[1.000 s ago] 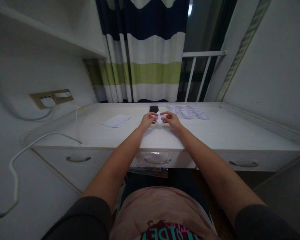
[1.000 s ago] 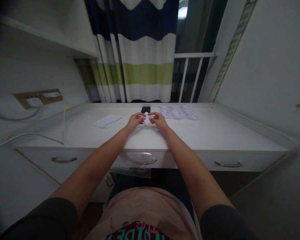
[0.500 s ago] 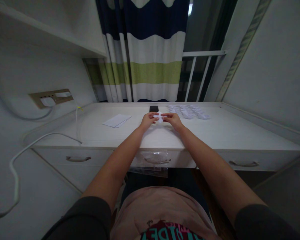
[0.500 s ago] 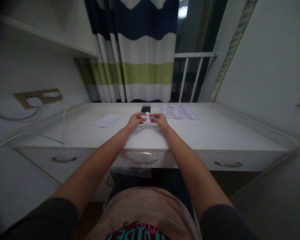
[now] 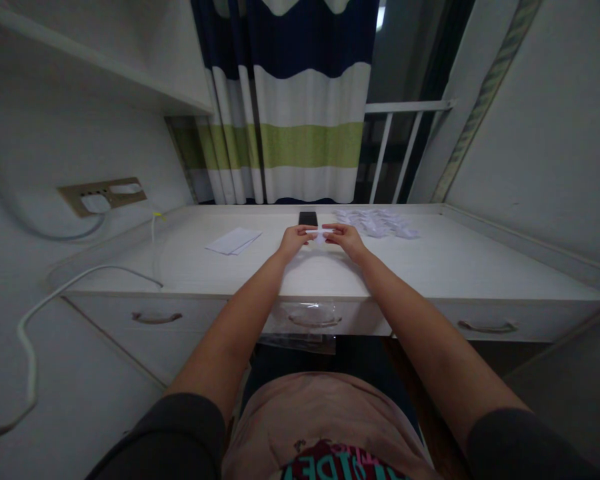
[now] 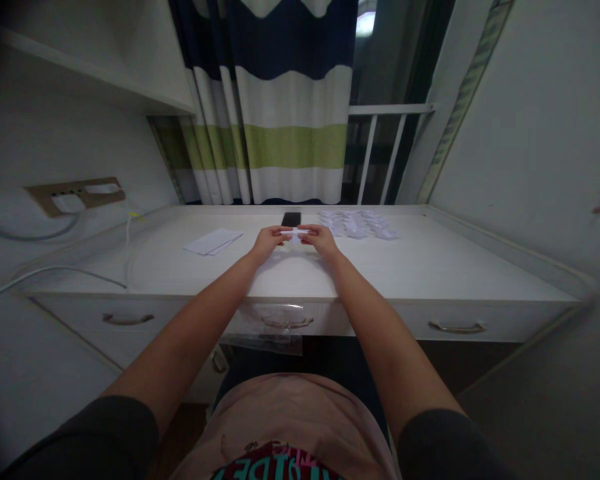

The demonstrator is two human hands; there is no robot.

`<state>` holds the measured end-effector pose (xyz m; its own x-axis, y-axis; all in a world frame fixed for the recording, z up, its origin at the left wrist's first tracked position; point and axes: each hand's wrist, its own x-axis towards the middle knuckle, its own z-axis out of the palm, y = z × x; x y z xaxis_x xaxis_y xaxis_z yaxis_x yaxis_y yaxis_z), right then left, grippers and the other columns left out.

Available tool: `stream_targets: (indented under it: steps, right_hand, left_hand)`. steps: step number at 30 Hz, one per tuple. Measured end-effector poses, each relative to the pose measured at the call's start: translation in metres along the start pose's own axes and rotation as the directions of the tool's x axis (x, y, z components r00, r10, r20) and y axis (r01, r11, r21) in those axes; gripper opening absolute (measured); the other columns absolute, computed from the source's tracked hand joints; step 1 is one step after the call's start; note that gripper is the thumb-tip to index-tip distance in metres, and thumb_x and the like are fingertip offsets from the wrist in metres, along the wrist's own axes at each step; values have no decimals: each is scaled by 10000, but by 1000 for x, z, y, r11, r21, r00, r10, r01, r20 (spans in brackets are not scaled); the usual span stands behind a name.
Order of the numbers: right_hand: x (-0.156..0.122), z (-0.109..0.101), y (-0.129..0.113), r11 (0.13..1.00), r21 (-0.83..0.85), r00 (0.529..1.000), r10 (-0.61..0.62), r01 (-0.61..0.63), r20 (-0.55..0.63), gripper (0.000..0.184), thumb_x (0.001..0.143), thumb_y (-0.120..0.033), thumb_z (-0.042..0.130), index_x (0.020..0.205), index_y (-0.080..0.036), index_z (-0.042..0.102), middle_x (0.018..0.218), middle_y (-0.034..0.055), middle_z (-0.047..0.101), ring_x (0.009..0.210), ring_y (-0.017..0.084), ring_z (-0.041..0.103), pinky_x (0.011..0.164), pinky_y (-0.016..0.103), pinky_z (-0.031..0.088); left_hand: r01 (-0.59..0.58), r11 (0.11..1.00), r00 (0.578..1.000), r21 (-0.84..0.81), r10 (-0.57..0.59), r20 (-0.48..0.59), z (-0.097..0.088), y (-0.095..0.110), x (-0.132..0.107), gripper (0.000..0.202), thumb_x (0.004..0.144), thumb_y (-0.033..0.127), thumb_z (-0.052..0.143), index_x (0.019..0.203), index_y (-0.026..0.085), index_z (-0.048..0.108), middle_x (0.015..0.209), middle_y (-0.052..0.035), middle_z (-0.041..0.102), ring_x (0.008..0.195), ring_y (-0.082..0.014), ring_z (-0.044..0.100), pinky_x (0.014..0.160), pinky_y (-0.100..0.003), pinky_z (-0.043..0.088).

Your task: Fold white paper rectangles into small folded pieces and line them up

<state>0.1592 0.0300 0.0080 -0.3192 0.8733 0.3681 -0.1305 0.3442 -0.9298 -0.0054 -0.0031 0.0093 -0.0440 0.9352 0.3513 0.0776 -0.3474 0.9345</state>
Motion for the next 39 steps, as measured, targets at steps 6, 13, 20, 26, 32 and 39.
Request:
stream_targets:
  steps: [6, 13, 20, 26, 32, 39]
  right_hand:
    - [0, -1, -1, 997, -62, 999, -47, 46, -6, 369, 506, -372, 784, 799, -169, 685, 614, -1, 647, 617, 134, 609, 647, 282, 525]
    - [4, -3, 2, 986, -128, 991, -113, 103, -74, 290, 529, -359, 754, 739, -167, 696, 631, 20, 667, 625, 136, 601, 609, 260, 483]
    - [6, -4, 5, 995, -51, 994, -84, 80, -73, 341, 498, -381, 773, 742, -154, 702, 652, 32, 680, 635, 141, 612, 679, 292, 494]
    - [9, -8, 9, 977, -181, 992, -125, 117, -30, 411, 533, -390, 752, 847, -129, 710, 695, 44, 686, 660, 147, 601, 661, 292, 475]
    - [12, -10, 12, 964, -249, 994, -107, 95, -34, 335, 533, -337, 744, 794, -128, 723, 648, 44, 676, 619, 147, 584, 624, 283, 459]
    - [11, -8, 9, 971, -219, 994, -103, 93, -37, 290, 533, -343, 746, 734, -135, 718, 615, 42, 667, 608, 154, 587, 635, 295, 471]
  left_hand:
    - [-6, 1000, 1000, -7, 6, -13, -1, -1, 0, 314, 565, 230, 720, 865, 140, 697, 777, -56, 698, 707, -137, 602, 621, -239, 433]
    - [-9, 1000, 1000, -13, 8, -28, -1, -1, 0, 343, 565, 239, 721, 893, 143, 692, 807, -60, 701, 716, -135, 608, 620, -235, 434]
    - [3, 1000, 1000, -28, -3, -28, -1, 1, 0, 331, 570, 235, 718, 887, 139, 701, 793, -65, 702, 710, -134, 603, 624, -238, 430]
    - [20, 1000, 999, -11, -20, -41, -1, 0, 1, 328, 559, 235, 726, 867, 125, 707, 752, -60, 695, 675, -121, 585, 634, -244, 439]
    - [36, 999, 999, -38, -38, -33, -1, -1, 1, 355, 525, 250, 763, 848, 111, 709, 753, -70, 693, 693, -131, 592, 674, -266, 460]
    - [38, 992, 999, -120, -40, -17, 0, -1, 1, 330, 544, 203, 759, 850, 98, 695, 684, -25, 655, 618, -82, 565, 688, -253, 474]
